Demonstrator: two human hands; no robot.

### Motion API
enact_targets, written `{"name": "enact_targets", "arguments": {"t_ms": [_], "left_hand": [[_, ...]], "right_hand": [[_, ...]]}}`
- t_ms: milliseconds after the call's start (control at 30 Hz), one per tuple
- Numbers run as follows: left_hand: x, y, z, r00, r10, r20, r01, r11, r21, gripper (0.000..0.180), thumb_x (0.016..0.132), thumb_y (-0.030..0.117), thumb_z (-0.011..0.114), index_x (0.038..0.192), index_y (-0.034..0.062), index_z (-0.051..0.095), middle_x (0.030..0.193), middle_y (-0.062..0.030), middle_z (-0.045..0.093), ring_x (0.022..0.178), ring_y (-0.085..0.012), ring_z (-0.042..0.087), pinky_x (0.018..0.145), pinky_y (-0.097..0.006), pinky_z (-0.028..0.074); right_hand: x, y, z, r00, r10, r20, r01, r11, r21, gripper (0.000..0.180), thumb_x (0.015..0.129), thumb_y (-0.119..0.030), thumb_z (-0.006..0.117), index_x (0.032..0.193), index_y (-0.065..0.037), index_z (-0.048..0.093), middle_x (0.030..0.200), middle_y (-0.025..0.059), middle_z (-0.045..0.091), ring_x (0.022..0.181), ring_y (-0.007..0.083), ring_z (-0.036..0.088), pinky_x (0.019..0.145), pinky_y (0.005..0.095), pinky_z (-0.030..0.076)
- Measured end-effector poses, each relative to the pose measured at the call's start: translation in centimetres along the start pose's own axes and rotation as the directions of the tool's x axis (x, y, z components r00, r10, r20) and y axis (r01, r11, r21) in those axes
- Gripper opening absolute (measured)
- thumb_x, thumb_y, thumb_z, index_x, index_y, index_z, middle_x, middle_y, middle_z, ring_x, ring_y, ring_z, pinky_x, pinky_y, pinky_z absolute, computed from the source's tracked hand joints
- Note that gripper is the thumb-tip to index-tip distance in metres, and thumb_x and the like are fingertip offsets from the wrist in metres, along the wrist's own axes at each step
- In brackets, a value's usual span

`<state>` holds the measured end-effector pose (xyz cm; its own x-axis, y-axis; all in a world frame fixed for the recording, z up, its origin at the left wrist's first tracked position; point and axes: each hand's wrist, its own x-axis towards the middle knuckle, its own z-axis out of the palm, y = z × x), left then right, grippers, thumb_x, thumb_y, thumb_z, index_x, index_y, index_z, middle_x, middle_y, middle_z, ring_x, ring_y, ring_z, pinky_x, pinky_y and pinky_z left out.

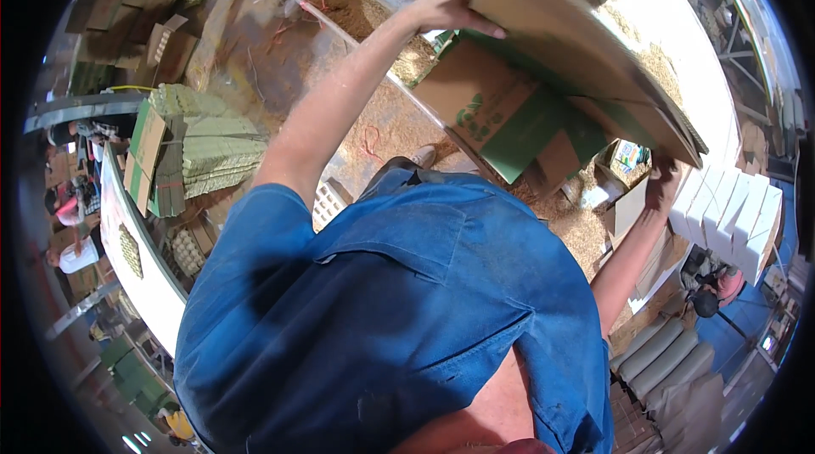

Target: The person assembles cardboard boxes by unfolding flat sheets, tucking in flaps, and filling them with a tray of grain-like material before closing them.

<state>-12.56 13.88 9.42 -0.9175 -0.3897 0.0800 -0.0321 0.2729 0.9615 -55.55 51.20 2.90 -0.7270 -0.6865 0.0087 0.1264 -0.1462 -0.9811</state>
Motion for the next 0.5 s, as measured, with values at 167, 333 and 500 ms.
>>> {"name": "enact_targets", "arguments": {"t_ms": [167, 333, 500], "left_hand": [[0.3, -2.9, 0.7, 0.974, -0.001, -0.227, 0.002, 1.0, 0.003, 0.059, 0.078, 0.015, 0.083, 0.13, 0.0081, 0.058, 0.116, -0.0064, 0.067, 0.112, -0.0182, 0.06, 0.097, -0.034, 0.048], [-2.0, -6.6, 0.5, 0.908, -0.051, -0.417, 0.133, 0.976, 0.171, 0.088, 0.066, 0.035, 0.091, 0.139, 0.0071, 0.049, 0.13, -0.0186, 0.06, 0.125, -0.0309, 0.054, 0.108, -0.038, 0.041], [-10.3, -14.5, 5.1, 0.738, -0.349, -0.577, 0.555, 0.801, 0.225, 0.091, 0.072, 0.044, 0.08, 0.139, -0.0061, 0.044, 0.129, -0.03, 0.056, 0.12, -0.0379, 0.057, 0.105, -0.043, 0.043]], "right_hand": [[1.3, 0.7, 3.3, 0.986, 0.106, 0.128, -0.092, 0.989, -0.115, 0.039, 0.081, 0.003, 0.07, 0.119, 0.002, 0.061, 0.114, 0.0135, 0.065, 0.106, 0.0239, 0.062, 0.095, 0.0339, 0.049], [2.7, 0.0, 7.3, 0.985, 0.022, 0.173, 0.04, 0.937, -0.348, 0.039, 0.078, 0.003, 0.072, 0.116, 0.002, 0.062, 0.114, 0.0117, 0.064, 0.106, 0.0228, 0.06, 0.096, 0.035, 0.047], [1.0, -1.8, 2.3, 0.985, -0.165, -0.057, 0.157, 0.98, -0.126, 0.05, 0.082, 0.005, 0.068, 0.13, 0.002, 0.055, 0.129, 0.0136, 0.057, 0.118, 0.0256, 0.055, 0.103, 0.0378, 0.042]]}}
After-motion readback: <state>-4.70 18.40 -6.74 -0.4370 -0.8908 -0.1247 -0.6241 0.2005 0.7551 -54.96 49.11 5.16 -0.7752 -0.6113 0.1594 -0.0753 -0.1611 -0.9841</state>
